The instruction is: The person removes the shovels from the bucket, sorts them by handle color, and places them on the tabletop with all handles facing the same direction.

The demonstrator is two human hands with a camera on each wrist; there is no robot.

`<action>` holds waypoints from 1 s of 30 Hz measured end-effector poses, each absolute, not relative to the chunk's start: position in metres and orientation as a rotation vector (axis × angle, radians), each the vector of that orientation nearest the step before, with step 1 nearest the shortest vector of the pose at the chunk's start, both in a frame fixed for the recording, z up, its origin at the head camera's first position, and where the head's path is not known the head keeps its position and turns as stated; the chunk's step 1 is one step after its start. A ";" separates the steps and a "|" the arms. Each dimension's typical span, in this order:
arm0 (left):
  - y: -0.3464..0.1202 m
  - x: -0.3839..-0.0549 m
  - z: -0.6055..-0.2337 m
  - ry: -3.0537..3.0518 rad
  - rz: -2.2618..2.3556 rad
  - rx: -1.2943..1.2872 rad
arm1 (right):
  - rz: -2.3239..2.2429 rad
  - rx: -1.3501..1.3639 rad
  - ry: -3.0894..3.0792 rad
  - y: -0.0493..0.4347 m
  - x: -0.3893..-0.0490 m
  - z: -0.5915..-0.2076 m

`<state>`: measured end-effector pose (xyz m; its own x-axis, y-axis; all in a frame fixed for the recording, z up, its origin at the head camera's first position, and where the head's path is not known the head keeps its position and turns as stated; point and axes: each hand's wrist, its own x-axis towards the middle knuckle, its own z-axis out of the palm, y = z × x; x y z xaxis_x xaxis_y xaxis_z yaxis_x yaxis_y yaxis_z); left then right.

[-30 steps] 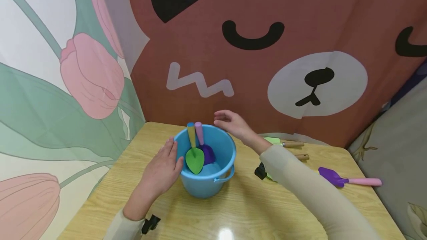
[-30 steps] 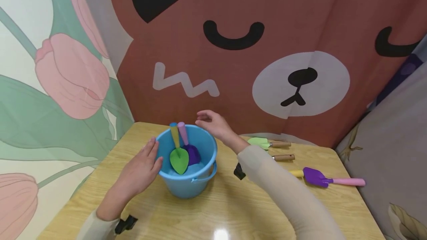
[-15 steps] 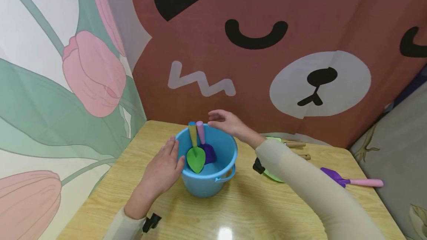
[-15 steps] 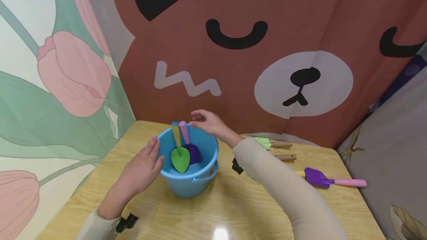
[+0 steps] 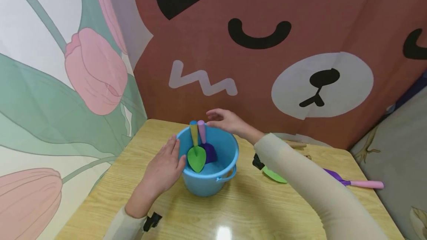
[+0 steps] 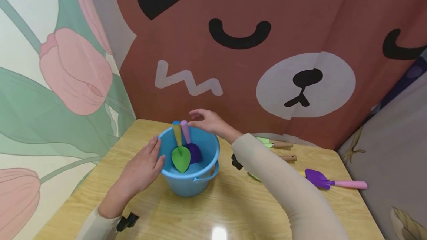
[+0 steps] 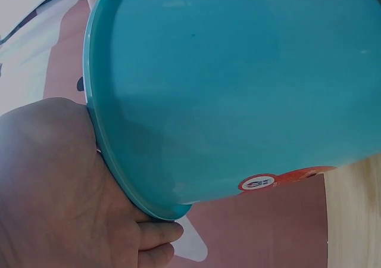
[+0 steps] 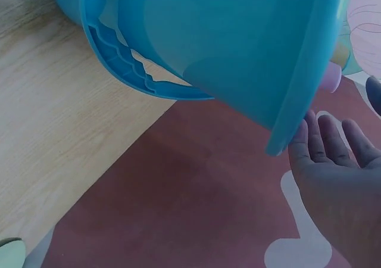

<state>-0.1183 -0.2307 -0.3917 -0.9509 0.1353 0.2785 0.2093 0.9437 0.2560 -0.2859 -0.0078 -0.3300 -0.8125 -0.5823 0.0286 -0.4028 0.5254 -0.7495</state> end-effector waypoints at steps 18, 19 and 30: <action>-0.230 -0.120 -0.391 -2.868 -0.397 -0.254 | -0.967 -0.867 2.511 -0.017 -0.298 -0.331; -0.231 -0.120 -0.391 -2.870 -0.394 -0.253 | -0.961 -0.863 2.511 -0.017 -0.299 -0.332; -0.231 -0.120 -0.391 -2.872 -0.409 -0.255 | -0.875 -0.863 2.518 -0.024 -0.304 -0.337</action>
